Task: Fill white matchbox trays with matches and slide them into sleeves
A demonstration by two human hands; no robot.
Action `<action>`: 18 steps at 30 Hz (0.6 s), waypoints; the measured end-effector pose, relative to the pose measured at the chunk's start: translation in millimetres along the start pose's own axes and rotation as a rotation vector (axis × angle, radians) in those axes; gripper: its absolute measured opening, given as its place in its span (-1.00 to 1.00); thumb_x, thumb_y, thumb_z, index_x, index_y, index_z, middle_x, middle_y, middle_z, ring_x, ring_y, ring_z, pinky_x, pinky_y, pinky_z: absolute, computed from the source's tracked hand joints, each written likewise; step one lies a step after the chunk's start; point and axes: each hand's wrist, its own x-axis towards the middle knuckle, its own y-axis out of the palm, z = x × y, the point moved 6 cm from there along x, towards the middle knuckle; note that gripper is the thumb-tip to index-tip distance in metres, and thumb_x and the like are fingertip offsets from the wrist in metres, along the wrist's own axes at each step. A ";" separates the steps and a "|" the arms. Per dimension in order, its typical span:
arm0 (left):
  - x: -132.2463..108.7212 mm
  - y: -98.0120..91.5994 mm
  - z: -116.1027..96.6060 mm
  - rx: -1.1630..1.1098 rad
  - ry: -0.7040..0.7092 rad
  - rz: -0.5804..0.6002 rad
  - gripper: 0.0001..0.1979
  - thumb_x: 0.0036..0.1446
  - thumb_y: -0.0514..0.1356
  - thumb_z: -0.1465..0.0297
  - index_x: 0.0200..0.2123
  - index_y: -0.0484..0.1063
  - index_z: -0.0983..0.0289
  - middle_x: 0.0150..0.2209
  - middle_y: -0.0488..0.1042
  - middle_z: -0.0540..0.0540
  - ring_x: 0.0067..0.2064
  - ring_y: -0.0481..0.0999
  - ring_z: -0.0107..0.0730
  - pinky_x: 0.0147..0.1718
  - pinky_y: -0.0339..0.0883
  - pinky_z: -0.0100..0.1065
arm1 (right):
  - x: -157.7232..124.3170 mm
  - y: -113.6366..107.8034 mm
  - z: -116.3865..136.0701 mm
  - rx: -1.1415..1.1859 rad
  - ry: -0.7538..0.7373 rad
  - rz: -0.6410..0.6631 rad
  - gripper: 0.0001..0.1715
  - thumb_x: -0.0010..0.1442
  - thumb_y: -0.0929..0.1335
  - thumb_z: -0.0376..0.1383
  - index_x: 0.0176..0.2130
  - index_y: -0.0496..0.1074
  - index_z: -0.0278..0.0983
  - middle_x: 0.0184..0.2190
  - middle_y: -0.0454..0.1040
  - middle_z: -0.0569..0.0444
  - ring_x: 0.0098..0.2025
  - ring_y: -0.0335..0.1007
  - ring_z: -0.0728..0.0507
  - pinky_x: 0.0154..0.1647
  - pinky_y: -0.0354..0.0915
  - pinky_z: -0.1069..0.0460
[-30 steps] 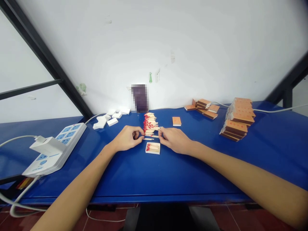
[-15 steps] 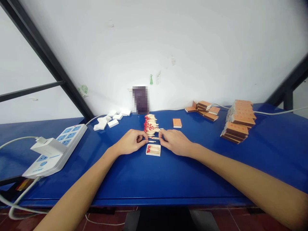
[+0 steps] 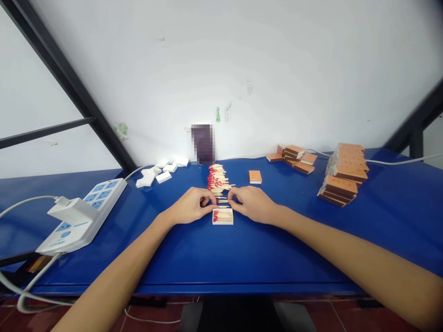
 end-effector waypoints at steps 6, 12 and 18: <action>1.5 1.4 0.9 -0.036 -0.026 -0.013 -0.72 0.19 0.20 0.19 -0.37 0.49 0.30 -0.57 0.18 -0.09 -0.53 0.10 -0.54 -0.52 0.00 -0.45 | 1.3 0.0 -1.9 0.020 0.004 -0.030 -0.85 0.25 0.30 -0.28 -0.26 0.47 -0.23 -0.49 0.44 0.14 -0.44 0.29 -0.03 -0.42 -0.02 0.07; 3.5 -1.8 2.0 -0.085 -0.063 -0.071 -0.66 0.23 0.16 0.15 -0.36 0.49 0.32 -0.59 0.19 -0.09 -0.52 0.12 -0.54 -0.51 0.02 -0.46 | 0.4 -1.4 -2.4 0.046 -0.002 -0.063 -0.83 0.27 0.30 -0.26 -0.21 0.48 -0.22 -0.48 0.45 0.14 -0.46 0.26 -0.02 -0.41 -0.01 0.08; 2.9 -5.8 3.4 -0.074 -0.072 -0.106 -0.68 0.23 0.16 0.17 -0.35 0.47 0.33 -0.60 0.16 -0.10 -0.53 0.11 -0.55 -0.52 0.01 -0.47 | -1.8 -4.5 1.0 0.136 -0.061 -0.071 -0.86 0.25 0.29 -0.32 -0.26 0.46 -0.25 -0.56 0.36 0.20 -0.53 0.15 0.03 -0.42 -0.04 0.10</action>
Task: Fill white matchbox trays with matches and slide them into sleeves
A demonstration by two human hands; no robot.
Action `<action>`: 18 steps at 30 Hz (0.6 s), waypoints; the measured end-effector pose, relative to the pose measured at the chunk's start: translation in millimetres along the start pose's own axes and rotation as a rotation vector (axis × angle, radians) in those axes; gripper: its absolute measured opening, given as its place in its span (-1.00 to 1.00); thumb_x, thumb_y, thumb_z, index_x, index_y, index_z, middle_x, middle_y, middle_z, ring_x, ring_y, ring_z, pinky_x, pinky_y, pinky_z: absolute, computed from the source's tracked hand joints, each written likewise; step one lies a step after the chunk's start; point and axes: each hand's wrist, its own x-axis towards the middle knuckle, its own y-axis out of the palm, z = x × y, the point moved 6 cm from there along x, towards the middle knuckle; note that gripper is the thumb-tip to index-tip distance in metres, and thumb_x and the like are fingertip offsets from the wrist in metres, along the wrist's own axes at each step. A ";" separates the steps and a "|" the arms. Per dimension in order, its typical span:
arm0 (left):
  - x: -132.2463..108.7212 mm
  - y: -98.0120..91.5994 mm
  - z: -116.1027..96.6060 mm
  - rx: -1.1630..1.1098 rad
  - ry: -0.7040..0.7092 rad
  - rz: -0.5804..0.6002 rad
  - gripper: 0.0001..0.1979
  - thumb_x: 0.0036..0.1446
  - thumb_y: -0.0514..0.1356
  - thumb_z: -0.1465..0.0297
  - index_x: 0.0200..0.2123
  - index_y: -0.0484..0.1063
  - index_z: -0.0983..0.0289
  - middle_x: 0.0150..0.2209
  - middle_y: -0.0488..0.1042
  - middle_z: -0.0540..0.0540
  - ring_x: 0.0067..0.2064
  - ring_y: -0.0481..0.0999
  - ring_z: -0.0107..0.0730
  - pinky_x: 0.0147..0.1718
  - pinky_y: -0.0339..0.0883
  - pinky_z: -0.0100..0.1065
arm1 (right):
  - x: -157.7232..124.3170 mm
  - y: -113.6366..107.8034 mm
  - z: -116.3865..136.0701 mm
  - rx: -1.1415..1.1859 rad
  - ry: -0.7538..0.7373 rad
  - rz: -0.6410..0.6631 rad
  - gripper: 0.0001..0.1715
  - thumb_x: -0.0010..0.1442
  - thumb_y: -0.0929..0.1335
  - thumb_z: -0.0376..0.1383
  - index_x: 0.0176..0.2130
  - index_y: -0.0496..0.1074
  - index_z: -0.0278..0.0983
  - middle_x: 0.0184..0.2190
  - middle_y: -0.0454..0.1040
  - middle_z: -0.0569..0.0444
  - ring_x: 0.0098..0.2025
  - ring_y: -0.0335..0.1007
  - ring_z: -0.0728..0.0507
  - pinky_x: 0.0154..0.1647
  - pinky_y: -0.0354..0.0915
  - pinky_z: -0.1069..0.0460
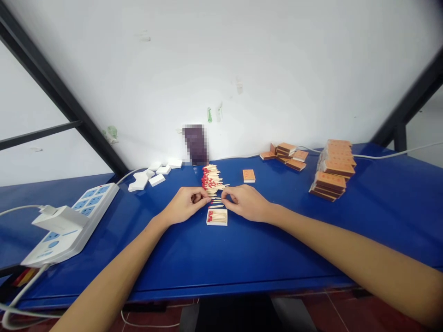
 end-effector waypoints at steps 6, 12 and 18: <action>-0.6 0.8 1.8 0.006 0.004 -0.002 -0.73 0.21 0.17 0.21 -0.32 0.47 0.32 -0.61 0.14 -0.12 -0.55 0.09 -0.55 -0.53 0.02 -0.47 | -1.3 0.9 3.6 0.029 -0.038 0.033 -0.85 0.27 0.31 -0.32 -0.25 0.48 -0.27 -0.57 0.32 0.22 -0.54 0.11 0.04 -0.44 -0.05 0.11; -3.2 1.5 0.7 0.028 0.013 0.027 -0.78 0.17 0.20 0.24 -0.30 0.46 0.31 -0.60 0.13 -0.12 -0.55 0.09 -0.56 -0.54 0.02 -0.48 | -1.6 0.0 6.0 0.043 -0.068 0.020 -0.83 0.28 0.29 -0.32 -0.26 0.48 -0.27 -0.56 0.34 0.20 -0.52 0.14 0.04 -0.42 -0.03 0.10; -3.7 1.1 -2.1 0.057 0.032 0.034 -0.77 0.15 0.21 0.24 -0.29 0.47 0.31 -0.60 0.15 -0.12 -0.56 0.11 -0.57 -0.54 0.03 -0.48 | -2.3 1.6 4.9 0.036 -0.060 0.030 -0.82 0.28 0.29 -0.30 -0.26 0.49 -0.28 -0.54 0.37 0.19 -0.51 0.16 0.03 -0.42 -0.03 0.10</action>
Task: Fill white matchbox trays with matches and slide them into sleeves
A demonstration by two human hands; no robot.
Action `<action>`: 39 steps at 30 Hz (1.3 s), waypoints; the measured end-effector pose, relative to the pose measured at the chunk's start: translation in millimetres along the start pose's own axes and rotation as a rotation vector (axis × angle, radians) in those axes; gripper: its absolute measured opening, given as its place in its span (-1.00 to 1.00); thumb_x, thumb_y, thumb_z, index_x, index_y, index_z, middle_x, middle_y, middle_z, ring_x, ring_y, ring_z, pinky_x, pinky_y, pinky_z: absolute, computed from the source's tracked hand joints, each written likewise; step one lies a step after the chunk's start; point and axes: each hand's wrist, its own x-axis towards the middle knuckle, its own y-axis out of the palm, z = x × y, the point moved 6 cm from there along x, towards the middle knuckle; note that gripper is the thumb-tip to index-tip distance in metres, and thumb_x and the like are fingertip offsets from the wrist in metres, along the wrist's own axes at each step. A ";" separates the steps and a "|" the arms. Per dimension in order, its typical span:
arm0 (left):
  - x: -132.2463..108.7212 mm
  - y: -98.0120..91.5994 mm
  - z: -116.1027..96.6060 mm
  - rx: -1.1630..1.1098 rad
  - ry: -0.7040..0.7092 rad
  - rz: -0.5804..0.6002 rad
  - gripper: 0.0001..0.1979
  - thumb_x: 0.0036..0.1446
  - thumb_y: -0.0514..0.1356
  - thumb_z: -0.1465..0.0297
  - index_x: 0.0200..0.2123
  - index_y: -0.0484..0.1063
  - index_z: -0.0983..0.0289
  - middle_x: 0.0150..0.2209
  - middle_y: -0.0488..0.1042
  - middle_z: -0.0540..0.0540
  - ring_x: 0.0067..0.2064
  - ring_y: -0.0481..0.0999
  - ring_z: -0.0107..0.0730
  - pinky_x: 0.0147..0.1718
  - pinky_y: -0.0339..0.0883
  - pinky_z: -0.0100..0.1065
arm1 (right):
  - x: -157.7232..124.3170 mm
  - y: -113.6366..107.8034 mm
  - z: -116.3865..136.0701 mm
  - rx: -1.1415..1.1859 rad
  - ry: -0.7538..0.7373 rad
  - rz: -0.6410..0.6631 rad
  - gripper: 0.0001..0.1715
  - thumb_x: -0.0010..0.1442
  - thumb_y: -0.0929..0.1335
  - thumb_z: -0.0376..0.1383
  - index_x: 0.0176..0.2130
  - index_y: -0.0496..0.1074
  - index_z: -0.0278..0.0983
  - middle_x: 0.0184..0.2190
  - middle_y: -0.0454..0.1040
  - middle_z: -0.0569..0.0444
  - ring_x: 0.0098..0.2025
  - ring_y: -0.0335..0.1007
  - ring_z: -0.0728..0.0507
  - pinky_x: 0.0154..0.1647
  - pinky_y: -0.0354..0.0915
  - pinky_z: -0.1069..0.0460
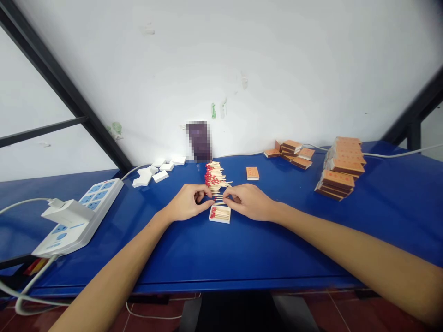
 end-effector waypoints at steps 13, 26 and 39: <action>0.2 -4.1 0.6 -0.008 0.029 -0.032 -0.84 0.12 0.19 0.34 -0.28 0.47 0.31 -0.55 0.19 -0.08 -0.54 0.15 -0.55 -0.54 0.07 -0.48 | -0.4 -2.3 -1.0 -0.018 0.032 -0.026 -0.80 0.25 0.30 -0.34 -0.20 0.52 -0.27 -0.51 0.41 0.16 -0.50 0.21 0.02 -0.42 0.01 0.10; 1.9 -10.0 6.3 0.179 0.062 -0.122 -0.88 0.08 0.15 0.49 -0.31 0.47 0.29 -0.52 0.27 -0.07 -0.50 0.24 -0.52 -0.45 0.12 -0.45 | 0.3 3.1 -0.1 -0.043 -0.043 0.000 -0.66 0.25 0.26 -0.37 -0.12 0.59 -0.21 -0.40 0.56 0.11 -0.40 0.35 -0.03 -0.37 0.09 0.09; 1.1 -7.7 4.1 0.257 0.098 -0.098 -0.89 0.11 0.16 0.48 -0.32 0.48 0.25 -0.52 0.32 -0.08 -0.50 0.25 -0.52 -0.44 0.10 -0.44 | -0.7 0.6 -1.7 -0.013 -0.003 -0.039 -0.63 0.27 0.25 -0.35 -0.02 0.55 -0.24 -0.22 0.61 0.04 -0.27 0.47 -0.08 -0.28 0.21 0.07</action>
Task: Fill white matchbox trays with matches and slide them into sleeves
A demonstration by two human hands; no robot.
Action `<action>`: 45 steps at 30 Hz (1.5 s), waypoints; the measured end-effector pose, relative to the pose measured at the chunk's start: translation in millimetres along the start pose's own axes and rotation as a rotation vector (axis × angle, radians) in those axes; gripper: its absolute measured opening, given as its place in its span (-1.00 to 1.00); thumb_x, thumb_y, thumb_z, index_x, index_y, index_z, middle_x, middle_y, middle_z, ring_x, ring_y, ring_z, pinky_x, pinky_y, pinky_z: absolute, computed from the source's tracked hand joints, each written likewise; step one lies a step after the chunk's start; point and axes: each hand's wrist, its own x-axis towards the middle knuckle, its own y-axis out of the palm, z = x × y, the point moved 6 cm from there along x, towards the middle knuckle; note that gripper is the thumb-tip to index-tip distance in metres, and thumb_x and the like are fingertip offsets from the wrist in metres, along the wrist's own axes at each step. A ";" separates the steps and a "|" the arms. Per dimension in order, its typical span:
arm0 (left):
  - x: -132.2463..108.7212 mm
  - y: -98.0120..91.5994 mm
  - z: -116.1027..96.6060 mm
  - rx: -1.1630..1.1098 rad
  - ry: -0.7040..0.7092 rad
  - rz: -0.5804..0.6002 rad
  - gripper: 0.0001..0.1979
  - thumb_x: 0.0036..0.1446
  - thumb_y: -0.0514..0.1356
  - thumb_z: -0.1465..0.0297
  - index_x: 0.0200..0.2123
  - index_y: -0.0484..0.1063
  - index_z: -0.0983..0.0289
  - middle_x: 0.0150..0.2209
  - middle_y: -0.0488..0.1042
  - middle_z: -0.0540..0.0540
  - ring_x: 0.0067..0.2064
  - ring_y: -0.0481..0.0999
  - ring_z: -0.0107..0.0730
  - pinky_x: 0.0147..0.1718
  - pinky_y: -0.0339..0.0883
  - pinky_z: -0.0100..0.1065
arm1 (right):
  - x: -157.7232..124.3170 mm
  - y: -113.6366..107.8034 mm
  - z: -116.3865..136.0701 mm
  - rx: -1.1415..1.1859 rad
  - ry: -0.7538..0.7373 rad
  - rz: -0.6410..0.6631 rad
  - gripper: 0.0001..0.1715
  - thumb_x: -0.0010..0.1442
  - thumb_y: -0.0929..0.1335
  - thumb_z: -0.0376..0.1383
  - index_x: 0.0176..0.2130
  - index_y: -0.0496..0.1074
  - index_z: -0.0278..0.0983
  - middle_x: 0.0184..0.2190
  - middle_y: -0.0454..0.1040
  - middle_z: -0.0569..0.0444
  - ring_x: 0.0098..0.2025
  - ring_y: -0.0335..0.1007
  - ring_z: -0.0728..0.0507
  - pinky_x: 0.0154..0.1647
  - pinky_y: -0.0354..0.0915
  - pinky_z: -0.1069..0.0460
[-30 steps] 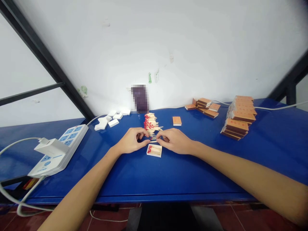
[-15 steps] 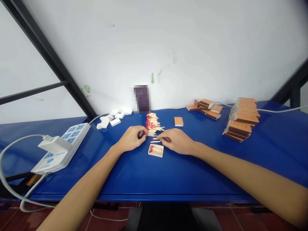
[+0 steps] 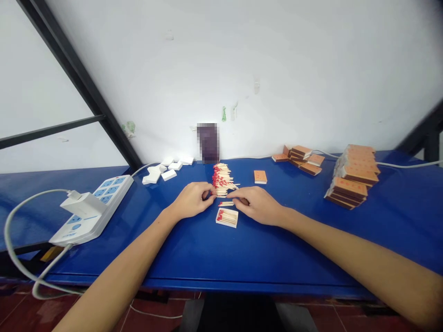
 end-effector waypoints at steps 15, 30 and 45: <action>0.9 0.9 -6.0 0.035 0.009 0.024 -0.89 0.13 0.15 0.46 -0.33 0.50 0.26 -0.53 0.31 -0.08 -0.51 0.24 -0.52 -0.45 0.08 -0.44 | 0.5 2.3 -3.4 -0.113 0.029 0.014 -0.61 0.27 0.24 -0.34 -0.02 0.55 -0.25 -0.20 0.60 0.03 -0.24 0.48 -0.11 -0.25 0.25 0.03; 8.0 6.4 -19.2 0.002 0.020 0.077 -0.87 0.20 0.13 0.43 -0.35 0.48 0.24 -0.56 0.35 -0.09 -0.55 0.22 -0.54 -0.48 0.04 -0.46 | -0.5 4.9 -5.3 -0.094 -0.020 0.040 -0.57 0.30 0.18 -0.39 0.02 0.51 -0.24 -0.08 0.58 0.01 -0.08 0.49 -0.16 -0.07 0.31 -0.04; 1.5 1.8 -4.3 0.021 0.017 0.001 -0.81 0.26 0.08 0.38 -0.16 0.48 0.24 -0.55 0.33 -0.09 -0.54 0.26 -0.52 -0.48 0.07 -0.45 | -1.5 2.1 8.1 -0.343 -0.100 0.122 -0.57 0.35 0.18 -0.35 0.08 0.47 -0.26 -0.19 0.55 -0.04 -0.20 0.46 -0.16 -0.24 0.21 0.00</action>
